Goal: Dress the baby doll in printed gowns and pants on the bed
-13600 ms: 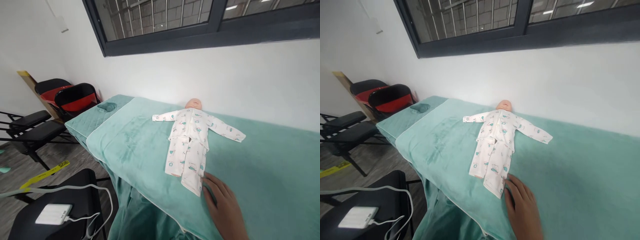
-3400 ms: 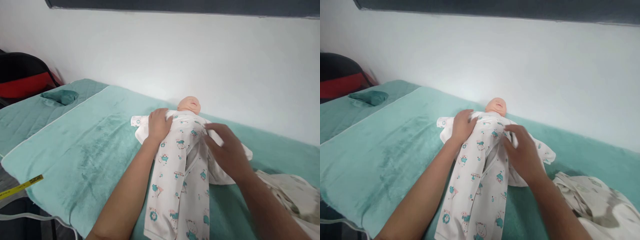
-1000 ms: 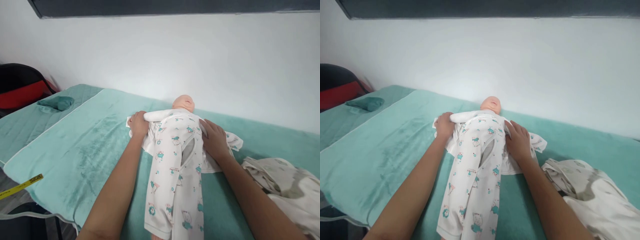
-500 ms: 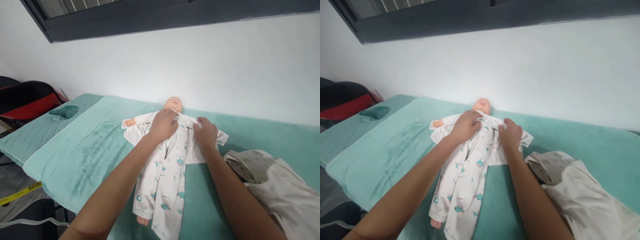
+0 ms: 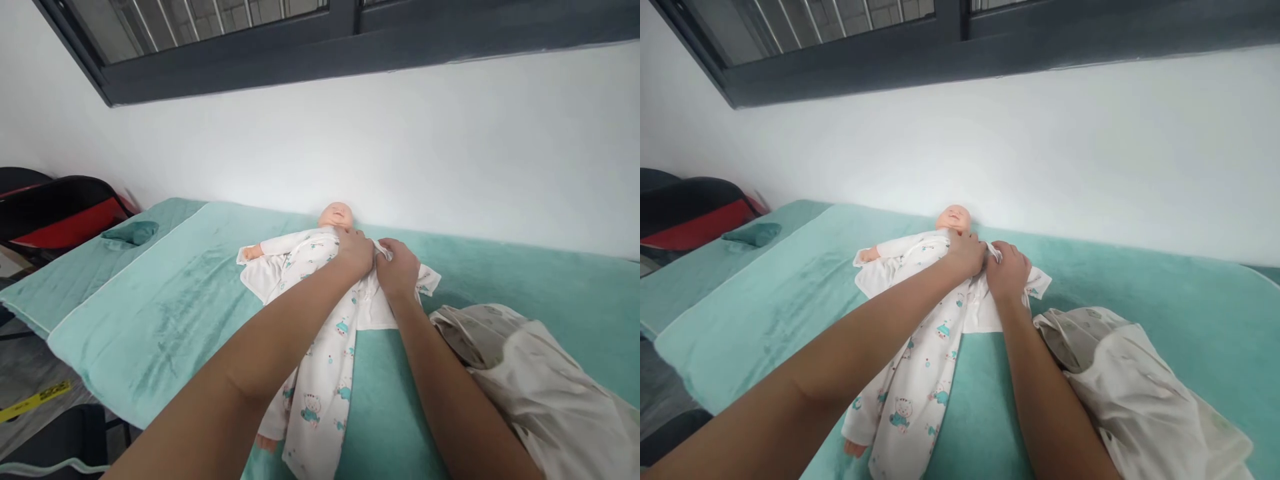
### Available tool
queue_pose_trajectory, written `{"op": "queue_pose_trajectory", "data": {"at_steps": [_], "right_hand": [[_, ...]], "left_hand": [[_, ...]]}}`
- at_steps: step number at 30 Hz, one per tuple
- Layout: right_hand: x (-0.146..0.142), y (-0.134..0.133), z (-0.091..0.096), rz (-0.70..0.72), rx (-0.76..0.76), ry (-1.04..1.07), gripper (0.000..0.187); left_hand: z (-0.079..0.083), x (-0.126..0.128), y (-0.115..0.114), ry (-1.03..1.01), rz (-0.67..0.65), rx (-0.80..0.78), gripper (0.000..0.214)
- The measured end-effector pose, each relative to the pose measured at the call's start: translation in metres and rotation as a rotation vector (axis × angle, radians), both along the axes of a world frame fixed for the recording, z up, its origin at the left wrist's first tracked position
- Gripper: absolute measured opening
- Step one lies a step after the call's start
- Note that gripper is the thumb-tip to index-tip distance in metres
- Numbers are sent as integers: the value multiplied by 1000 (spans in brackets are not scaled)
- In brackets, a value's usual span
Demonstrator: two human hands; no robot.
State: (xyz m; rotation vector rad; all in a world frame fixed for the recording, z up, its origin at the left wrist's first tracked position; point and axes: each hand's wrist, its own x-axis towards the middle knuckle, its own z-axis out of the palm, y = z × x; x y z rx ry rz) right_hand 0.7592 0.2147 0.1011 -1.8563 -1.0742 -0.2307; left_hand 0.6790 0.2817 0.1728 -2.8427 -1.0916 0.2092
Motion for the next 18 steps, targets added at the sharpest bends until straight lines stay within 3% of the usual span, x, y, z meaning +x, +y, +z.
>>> {"op": "queue_pose_trajectory", "data": {"at_steps": [3,8,12,18], "right_hand": [[1,-3,2,28,53,98,30],[6,-4,5,83,274,441,28],[10,-3,6,144,385,552,31],[16,-4,8,172,559,711,34]], "left_hand": [[8,-10,0,-2,-9,10,45],[33,-36,6,-33,-11,40,43],[50,-50,6,-77,15,81,43],[60,-67,9,-119,63,91,39]]}}
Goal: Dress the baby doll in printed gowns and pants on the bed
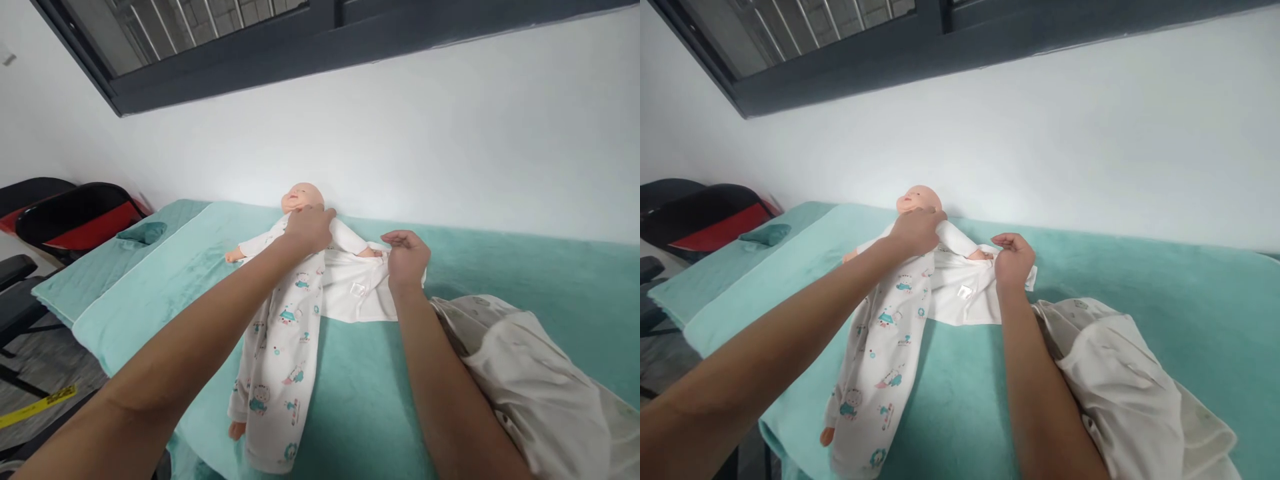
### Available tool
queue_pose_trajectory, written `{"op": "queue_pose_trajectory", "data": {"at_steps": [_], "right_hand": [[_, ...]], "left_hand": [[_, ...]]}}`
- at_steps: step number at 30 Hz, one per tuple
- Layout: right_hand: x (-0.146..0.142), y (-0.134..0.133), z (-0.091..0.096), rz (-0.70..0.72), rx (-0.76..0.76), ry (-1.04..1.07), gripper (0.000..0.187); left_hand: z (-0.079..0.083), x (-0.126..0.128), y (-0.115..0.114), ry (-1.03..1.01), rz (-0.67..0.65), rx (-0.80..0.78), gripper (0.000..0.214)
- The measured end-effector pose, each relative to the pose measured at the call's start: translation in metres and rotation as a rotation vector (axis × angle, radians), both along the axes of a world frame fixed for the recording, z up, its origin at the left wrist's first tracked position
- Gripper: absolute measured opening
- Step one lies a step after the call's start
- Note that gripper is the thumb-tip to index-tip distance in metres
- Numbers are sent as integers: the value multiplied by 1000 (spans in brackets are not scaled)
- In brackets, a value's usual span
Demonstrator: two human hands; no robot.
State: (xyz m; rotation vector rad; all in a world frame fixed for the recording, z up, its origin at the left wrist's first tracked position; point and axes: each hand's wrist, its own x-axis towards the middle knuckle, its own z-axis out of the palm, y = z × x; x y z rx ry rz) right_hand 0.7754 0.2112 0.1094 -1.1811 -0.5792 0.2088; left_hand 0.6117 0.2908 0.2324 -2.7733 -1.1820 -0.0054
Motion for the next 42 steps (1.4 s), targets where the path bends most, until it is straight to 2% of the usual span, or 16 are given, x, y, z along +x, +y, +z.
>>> {"op": "queue_pose_trajectory", "data": {"at_steps": [5,8,15,21,25,28,31,33,35,38,42], "right_hand": [[5,0,-3,1,61,190,31],[4,2,-4,41,73,305,29],[9,0,0,146,191,524,18],[18,-4,-1,67,231,570,19],[9,-7,7,-112,123,230,17],[-3,-10,15,-124,2,-127,16],[-15,-7,14,-113,-310,-654,19],[-22,-3,8,-93,-493,-859,21],[-29,2,1,-12,-570,-908,26],[-40,8,-3,132,-569,-936,35],[-54,9,0,302,-512,-921,36]], "left_hand": [[-2,-13,8,-4,51,-8,43],[-7,-10,7,-12,40,-3,41],[-31,29,-7,68,-5,-9,38],[-51,58,-5,77,-39,-29,35],[-53,57,-5,45,-38,-35,34],[-49,39,-7,-49,-90,-34,34],[-47,5,-2,-230,-100,-57,32],[-51,-23,6,-415,-73,-108,31],[-62,-51,14,-630,-37,-190,31],[-85,-83,20,-913,74,-319,37],[-109,-103,16,-1129,224,-487,42]]}}
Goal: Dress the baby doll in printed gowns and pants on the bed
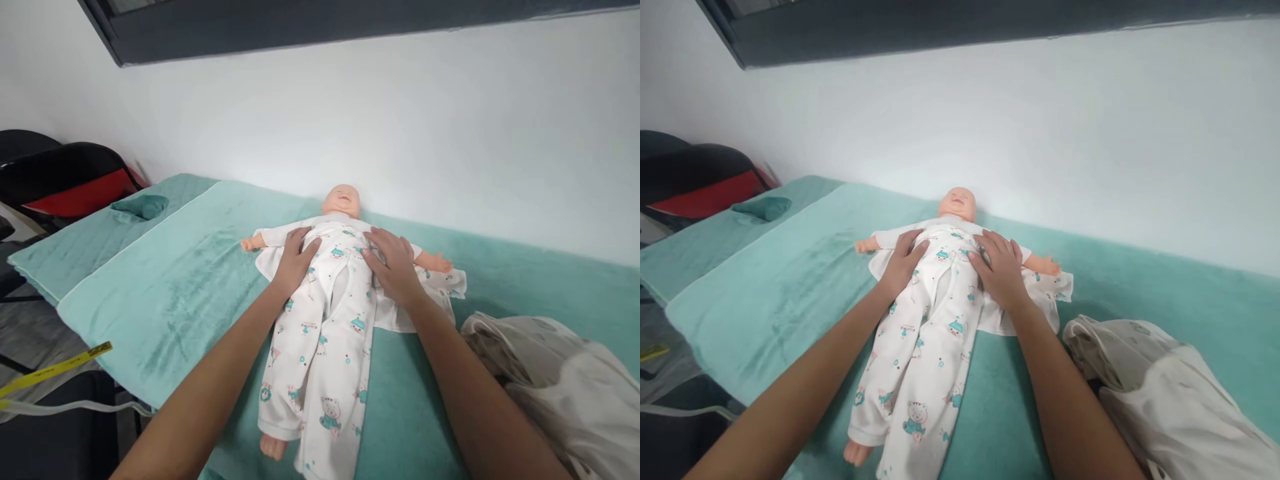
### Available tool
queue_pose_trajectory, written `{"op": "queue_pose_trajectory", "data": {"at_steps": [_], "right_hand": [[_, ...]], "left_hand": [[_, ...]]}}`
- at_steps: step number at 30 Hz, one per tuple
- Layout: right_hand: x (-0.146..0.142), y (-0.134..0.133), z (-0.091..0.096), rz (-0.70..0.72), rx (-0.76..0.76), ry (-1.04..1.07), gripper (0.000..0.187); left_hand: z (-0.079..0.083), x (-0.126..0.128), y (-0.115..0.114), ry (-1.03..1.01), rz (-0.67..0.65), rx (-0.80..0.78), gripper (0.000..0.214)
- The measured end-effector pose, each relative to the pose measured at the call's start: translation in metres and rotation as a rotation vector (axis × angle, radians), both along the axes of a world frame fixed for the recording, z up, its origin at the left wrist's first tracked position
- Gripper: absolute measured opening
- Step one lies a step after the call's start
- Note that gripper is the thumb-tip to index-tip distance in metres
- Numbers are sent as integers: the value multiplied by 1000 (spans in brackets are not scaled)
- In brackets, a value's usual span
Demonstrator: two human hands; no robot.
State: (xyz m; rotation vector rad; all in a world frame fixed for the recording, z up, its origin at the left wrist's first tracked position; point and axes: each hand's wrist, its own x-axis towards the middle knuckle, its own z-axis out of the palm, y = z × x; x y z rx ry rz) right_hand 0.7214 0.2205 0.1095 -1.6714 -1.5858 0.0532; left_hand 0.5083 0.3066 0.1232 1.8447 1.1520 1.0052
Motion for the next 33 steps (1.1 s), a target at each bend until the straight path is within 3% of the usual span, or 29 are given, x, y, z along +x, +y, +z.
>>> {"op": "queue_pose_trajectory", "data": {"at_steps": [8,12,15,19,23,28,33], "right_hand": [[-5,9,1,20,-34,234,34],[-7,13,4,15,-76,313,33],[-10,11,4,2,-25,333,30],[-15,4,0,-3,81,506,30],[-19,-6,-1,48,47,818,30],[-24,-21,2,-38,44,883,35],[-34,-35,0,15,-37,958,50]], "left_hand": [[-5,-7,0,-61,-7,-78,39],[-7,-8,0,1,54,-6,33],[-7,-9,-1,43,41,98,27],[-8,-12,-3,27,12,108,40],[-7,-14,-4,-21,-17,68,48],[-7,-16,-3,0,-29,39,52],[-10,-19,-1,40,-35,61,54]]}}
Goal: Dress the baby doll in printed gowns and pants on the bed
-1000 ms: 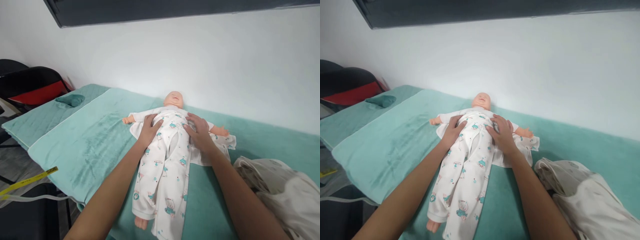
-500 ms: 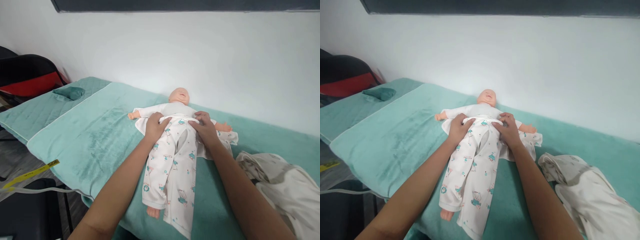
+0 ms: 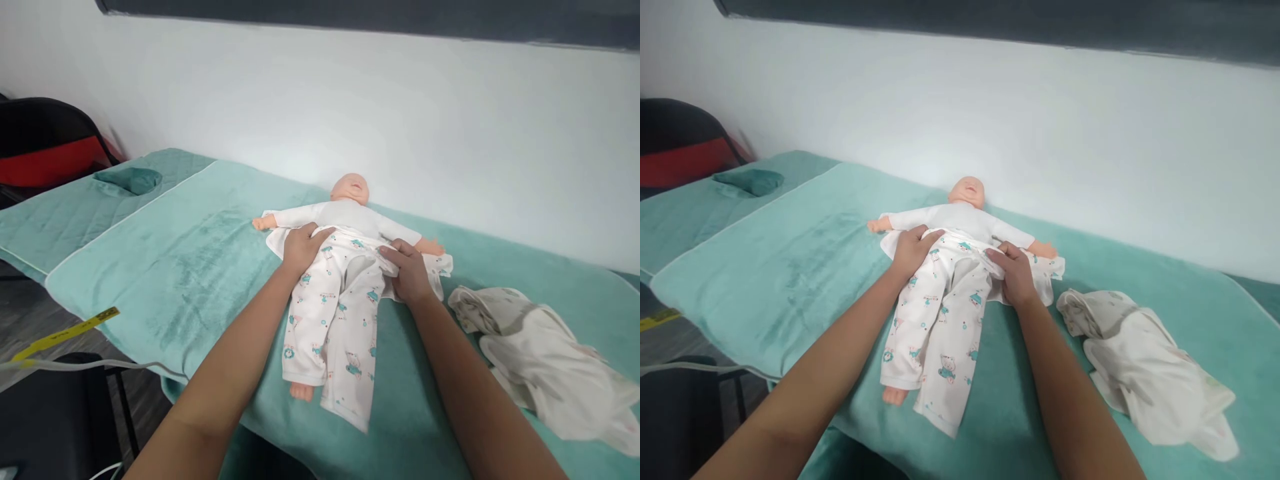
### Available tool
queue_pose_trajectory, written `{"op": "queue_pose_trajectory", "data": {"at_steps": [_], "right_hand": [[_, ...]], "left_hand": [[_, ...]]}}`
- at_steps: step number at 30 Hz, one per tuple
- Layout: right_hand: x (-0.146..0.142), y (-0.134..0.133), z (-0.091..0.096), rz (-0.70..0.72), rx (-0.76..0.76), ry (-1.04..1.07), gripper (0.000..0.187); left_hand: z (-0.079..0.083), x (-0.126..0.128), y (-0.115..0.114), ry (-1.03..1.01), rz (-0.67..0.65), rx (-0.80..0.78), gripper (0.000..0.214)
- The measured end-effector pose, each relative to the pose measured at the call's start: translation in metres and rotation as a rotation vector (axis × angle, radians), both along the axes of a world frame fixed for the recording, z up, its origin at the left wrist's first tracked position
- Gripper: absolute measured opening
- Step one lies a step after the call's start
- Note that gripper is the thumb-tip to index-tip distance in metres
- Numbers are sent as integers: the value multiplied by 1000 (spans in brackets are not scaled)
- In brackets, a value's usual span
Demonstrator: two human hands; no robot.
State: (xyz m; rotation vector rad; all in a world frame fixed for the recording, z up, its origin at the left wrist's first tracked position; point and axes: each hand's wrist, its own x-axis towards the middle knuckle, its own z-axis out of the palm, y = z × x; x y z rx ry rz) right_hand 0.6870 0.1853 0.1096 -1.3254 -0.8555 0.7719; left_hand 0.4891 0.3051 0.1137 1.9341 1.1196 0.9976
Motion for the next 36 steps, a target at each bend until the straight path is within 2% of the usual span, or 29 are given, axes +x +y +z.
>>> {"op": "queue_pose_trajectory", "data": {"at_steps": [2,5,8,11,14,18,21,24,26,29,31,34,36], "right_hand": [[-4,-7,1,26,-68,-66,50],[-8,-20,6,57,-189,-320,41],[-10,-35,13,172,-257,-510,35],[-10,-45,16,281,-311,-540,50],[-12,-47,16,336,-366,-541,42],[-16,-45,10,247,-335,-608,38],[-20,-44,5,195,-298,-621,36],[-25,-41,2,135,-285,-635,30],[-29,-36,1,25,-269,-670,23],[-35,-24,2,-187,-246,-695,14],[-38,-17,2,-262,-245,-672,12],[-39,-15,3,-208,-255,-626,16],[-36,-20,4,-132,-254,-618,19]], "left_hand": [[-1,-1,1,23,13,8,54],[-2,-1,0,47,35,14,53],[-3,-5,-3,26,13,-23,45],[-4,-18,-11,-47,-88,-84,31],[-4,-36,-19,-85,-224,-132,36],[1,-57,-28,-25,-339,-206,51],[5,-63,-34,25,-375,-239,56],[2,-61,-38,43,-316,-176,35],[-4,-56,-40,40,-255,-67,18],[-13,-46,-40,26,-154,77,9],[-14,-41,-39,2,-110,88,6],[-10,-42,-39,-33,-150,-19,8],[-5,-49,-41,-40,-229,-120,19]]}}
